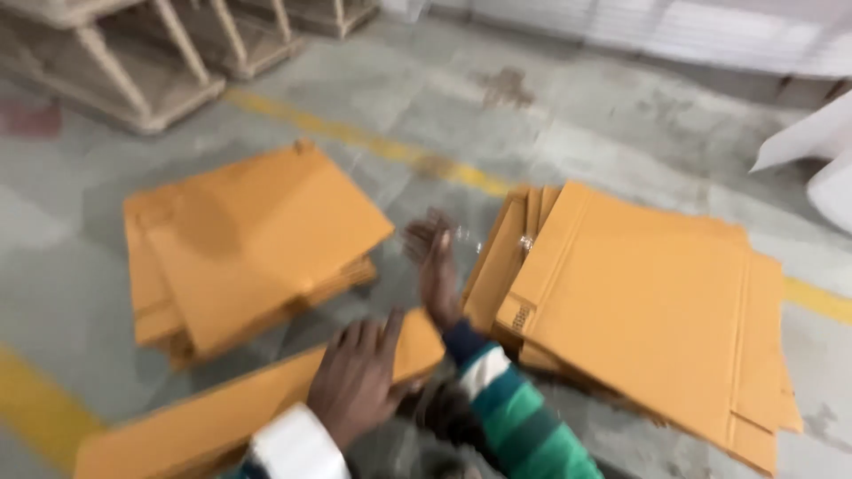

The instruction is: The person is folding and taping flat cardboard sheets to assemble boxes in a warehouse environment.

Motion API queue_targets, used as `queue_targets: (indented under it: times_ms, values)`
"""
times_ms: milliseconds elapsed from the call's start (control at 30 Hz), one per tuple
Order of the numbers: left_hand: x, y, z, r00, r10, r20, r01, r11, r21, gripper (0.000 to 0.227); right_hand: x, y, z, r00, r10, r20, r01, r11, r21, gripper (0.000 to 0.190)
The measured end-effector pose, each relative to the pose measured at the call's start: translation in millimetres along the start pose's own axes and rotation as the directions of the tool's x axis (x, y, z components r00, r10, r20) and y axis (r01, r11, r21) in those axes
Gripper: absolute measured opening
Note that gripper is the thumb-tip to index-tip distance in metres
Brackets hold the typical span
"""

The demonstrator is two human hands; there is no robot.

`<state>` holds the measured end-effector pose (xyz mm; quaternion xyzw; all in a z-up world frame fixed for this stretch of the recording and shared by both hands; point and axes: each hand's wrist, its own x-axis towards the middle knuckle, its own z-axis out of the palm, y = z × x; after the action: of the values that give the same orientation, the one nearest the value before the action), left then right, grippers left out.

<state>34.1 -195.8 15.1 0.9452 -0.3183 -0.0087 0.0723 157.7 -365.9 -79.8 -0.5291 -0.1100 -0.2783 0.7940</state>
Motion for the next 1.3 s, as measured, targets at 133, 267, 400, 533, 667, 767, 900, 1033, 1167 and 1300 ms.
queue_targets:
  times_ms: [133, 267, 400, 533, 667, 767, 900, 1033, 1167, 1300]
  values:
    - [9.8, 12.5, -17.0, 0.990, 0.068, 0.123, -0.076, 0.995, 0.061, 0.100, 35.1, -49.2, -48.1, 0.980, 0.194, 0.037, -0.196, 0.978, 0.066, 0.074]
    - [-0.2, 13.8, -23.9, 0.993, 0.043, 0.108, -0.048, 0.998, 0.045, 0.100, 38.3, -73.4, -89.0, 0.999, 0.037, -0.038, -0.036, 0.999, 0.014, 0.054]
    - [10.1, 1.5, -12.3, 0.994, 0.003, 0.107, -0.013, 0.996, 0.087, 0.097, 1.2, -89.3, -59.2, 0.762, 0.455, 0.461, -0.096, 0.783, -0.615, 0.045]
    - [15.8, -2.3, -12.2, 0.997, -0.019, 0.073, 0.014, 0.998, 0.062, 0.102, -19.7, -125.1, -25.2, 0.633, 0.516, 0.577, 0.096, 0.687, -0.720, 0.058]
    - [16.0, -2.0, -10.3, 1.000, 0.012, 0.010, -0.013, 0.996, 0.090, 0.103, -19.0, -140.3, 0.6, 0.550, 0.551, 0.628, 0.339, 0.541, -0.770, 0.104]
    - [21.3, -4.5, -15.7, 0.998, -0.039, 0.057, 0.035, 0.996, 0.083, 0.108, -19.8, -136.6, 7.8, 0.578, 0.598, 0.556, 0.421, 0.365, -0.830, 0.112]
    - [-2.5, -31.3, -36.9, 0.987, -0.090, 0.137, 0.088, 0.996, 0.023, 0.109, -8.8, -127.1, 5.5, 0.592, 0.571, 0.569, 0.479, 0.319, -0.818, 0.101]
    - [-53.6, -77.6, -67.3, 0.882, -0.346, 0.321, 0.308, 0.937, 0.164, 0.118, -1.6, -119.3, 5.6, 0.587, 0.536, 0.607, 0.470, 0.385, -0.794, 0.096]
    - [-86.6, -105.9, -62.0, 0.856, -0.373, 0.358, 0.300, 0.922, 0.244, 0.115, 1.2, -116.5, 6.1, 0.528, 0.529, 0.664, 0.508, 0.430, -0.746, 0.094]
    - [-98.4, -86.3, -64.4, 0.809, -0.370, 0.456, 0.247, 0.919, 0.307, 0.109, 0.6, -115.6, 8.0, 0.463, 0.563, 0.684, 0.517, 0.456, -0.725, 0.096]
